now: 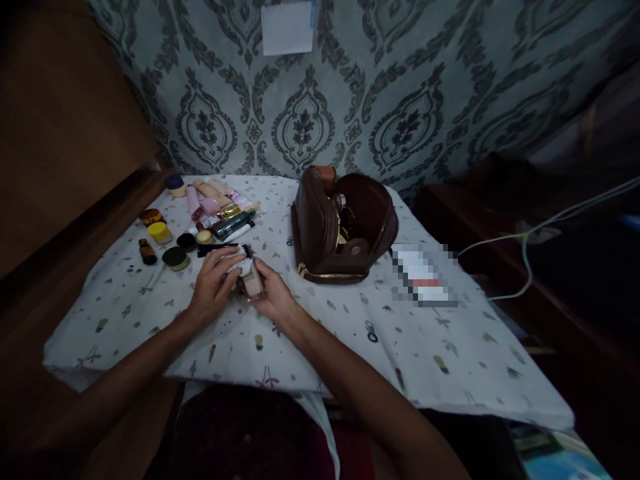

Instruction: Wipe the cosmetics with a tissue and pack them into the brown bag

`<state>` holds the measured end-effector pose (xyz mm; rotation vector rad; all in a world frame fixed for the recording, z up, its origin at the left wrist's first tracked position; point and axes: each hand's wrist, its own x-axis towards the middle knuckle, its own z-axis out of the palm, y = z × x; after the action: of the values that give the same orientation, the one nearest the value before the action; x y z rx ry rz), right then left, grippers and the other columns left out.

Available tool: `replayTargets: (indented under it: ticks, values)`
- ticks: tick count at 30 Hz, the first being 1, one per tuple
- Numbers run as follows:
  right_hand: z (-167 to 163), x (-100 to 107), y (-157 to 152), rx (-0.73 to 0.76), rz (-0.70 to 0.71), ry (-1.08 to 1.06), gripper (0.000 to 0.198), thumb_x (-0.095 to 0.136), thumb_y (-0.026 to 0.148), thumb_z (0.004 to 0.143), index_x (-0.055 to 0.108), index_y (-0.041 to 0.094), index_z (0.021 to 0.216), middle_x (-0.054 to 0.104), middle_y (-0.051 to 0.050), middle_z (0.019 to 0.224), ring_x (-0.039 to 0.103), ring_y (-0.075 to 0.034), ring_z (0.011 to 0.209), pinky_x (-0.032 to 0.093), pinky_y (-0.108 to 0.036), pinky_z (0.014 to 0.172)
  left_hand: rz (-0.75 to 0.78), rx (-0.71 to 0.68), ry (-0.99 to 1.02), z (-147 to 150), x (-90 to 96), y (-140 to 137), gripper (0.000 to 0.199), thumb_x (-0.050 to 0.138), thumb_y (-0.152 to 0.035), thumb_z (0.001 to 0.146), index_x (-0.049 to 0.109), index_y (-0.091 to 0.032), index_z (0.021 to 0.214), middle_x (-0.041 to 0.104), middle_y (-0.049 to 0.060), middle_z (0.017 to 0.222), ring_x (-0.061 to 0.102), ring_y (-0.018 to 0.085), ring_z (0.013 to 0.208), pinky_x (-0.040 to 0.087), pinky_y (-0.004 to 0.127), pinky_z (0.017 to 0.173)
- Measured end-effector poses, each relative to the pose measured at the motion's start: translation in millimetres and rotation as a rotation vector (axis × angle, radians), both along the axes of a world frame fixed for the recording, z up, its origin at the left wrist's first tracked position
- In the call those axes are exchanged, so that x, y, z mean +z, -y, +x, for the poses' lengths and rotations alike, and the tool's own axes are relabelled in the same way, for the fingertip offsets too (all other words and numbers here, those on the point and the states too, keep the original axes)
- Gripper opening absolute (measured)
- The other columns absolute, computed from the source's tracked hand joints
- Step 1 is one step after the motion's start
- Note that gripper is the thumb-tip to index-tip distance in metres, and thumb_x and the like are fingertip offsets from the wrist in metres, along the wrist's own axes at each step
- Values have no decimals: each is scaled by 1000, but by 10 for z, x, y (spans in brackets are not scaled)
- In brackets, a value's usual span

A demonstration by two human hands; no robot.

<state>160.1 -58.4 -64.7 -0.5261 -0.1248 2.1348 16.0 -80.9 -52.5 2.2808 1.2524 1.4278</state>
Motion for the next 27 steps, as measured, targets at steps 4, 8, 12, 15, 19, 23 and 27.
replayTargets:
  ticks: [4, 8, 12, 15, 19, 23, 27]
  values:
    - [54, 30, -22, -24, -21, -37, 16, 65, 27, 92, 66, 16, 82, 68, 3, 64, 58, -8, 50, 47, -16, 45, 147, -80, -135, 103, -61, 87, 30, 50, -21, 99, 63, -23, 127, 66, 10, 120, 56, 24, 116, 48, 47, 101]
    - [143, 19, -53, 31, 2, -34, 29, 72, 39, 87, 64, 13, 75, 65, 1, 58, 50, -7, 39, 39, -16, 34, 214, -225, -194, 197, -60, 172, 33, 51, -16, 98, 60, -21, 129, 66, 12, 117, 56, 25, 115, 52, 46, 95]
    - [171, 14, -98, -21, 9, 6, 25, 72, 35, 87, 67, 12, 78, 70, -2, 63, 57, -10, 45, 46, -18, 40, 168, -227, -140, 204, -42, 187, 30, 52, -17, 98, 59, -22, 127, 64, 10, 116, 58, 24, 110, 53, 43, 93]
    - [146, 31, -109, -108, 57, 52, 18, 73, 31, 86, 69, 14, 83, 74, -3, 70, 66, -13, 57, 53, -21, 52, -3, -126, -41, 163, -42, 162, 25, 52, -22, 98, 59, -23, 122, 61, 9, 115, 59, 23, 109, 52, 41, 94]
    - [114, 52, -106, -127, 107, 100, 17, 72, 31, 86, 70, 15, 85, 75, -2, 72, 70, -16, 65, 56, -24, 59, -236, -83, 113, 136, -53, 136, 24, 54, -29, 97, 54, -20, 119, 63, 8, 110, 62, 21, 101, 52, 36, 88]
    - [110, 67, -97, -184, 106, 153, 17, 72, 33, 87, 71, 16, 87, 76, -2, 75, 70, -14, 67, 56, -22, 62, -513, -201, 157, 172, -56, 147, 26, 50, -38, 98, 53, -20, 116, 67, 4, 98, 62, 18, 87, 51, 31, 78]
    - [85, 76, -61, -259, 183, 222, 18, 76, 35, 83, 72, 19, 90, 77, -1, 82, 70, -13, 73, 56, -22, 67, -601, -229, 204, 215, -82, 131, 28, 54, -45, 94, 58, -19, 105, 66, 3, 92, 60, 19, 84, 51, 34, 82]
